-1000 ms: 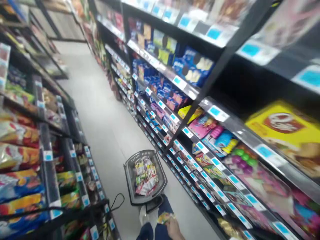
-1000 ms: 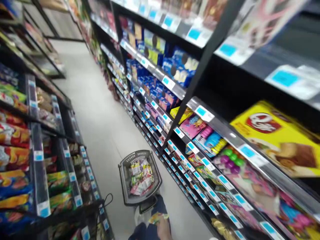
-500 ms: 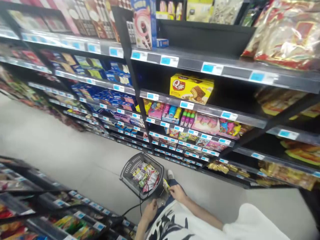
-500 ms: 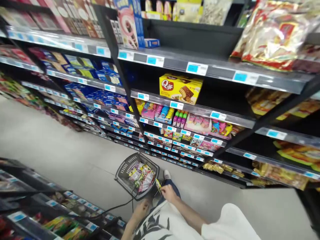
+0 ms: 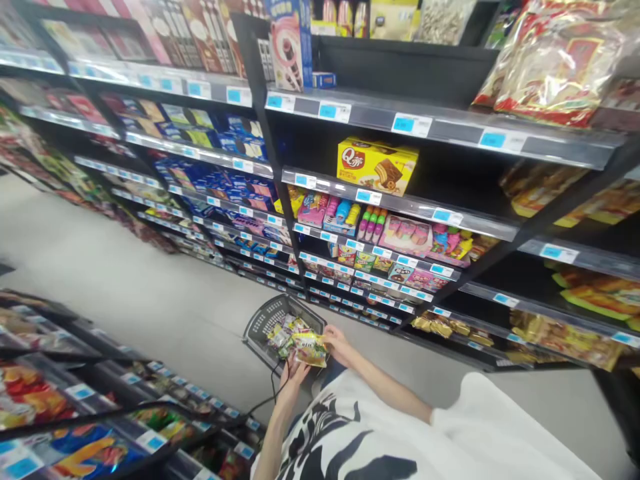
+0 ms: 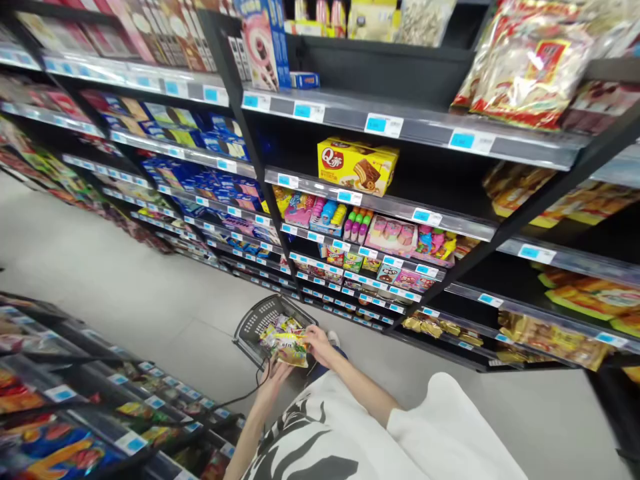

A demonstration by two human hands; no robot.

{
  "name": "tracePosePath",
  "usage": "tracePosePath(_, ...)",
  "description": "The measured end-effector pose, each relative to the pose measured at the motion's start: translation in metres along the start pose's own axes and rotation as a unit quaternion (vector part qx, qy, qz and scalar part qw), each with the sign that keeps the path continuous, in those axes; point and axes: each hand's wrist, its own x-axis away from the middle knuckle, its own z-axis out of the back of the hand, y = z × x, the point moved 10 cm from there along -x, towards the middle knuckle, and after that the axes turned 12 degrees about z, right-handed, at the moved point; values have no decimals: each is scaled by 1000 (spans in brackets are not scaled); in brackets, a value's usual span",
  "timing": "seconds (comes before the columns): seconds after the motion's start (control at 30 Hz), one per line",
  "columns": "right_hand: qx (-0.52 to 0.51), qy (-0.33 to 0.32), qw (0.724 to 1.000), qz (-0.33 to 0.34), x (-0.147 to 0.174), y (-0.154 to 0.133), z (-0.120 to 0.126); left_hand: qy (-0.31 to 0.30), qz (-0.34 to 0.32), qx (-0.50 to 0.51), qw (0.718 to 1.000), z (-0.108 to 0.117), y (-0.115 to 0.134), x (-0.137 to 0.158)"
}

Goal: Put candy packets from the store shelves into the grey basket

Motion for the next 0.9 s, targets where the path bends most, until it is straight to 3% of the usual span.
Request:
tracePosePath(0.1, -52, 19, 998, -7, -8, -8, -5, -27, -37, 25, 999, -8, 12, 8)
tracePosePath(0.27, -81, 55, 995, 9, -14, -21, -3, -46, -93, -22, 994, -28, 37, 22)
tracePosePath(0.5, -31, 41, 998, -26, 3, -16, -4, -142, -73, -105, 982, -62, 35, 33)
tracePosePath(0.73, -16, 112, 994, 3, 2, -18, 9, -146, -77, -190, 968, -63, 42, 31)
tracePosePath(0.9, -28, 158, 987, 22, -7, -31, 24, -157, -87, -242, 953, -81, 59, 30)
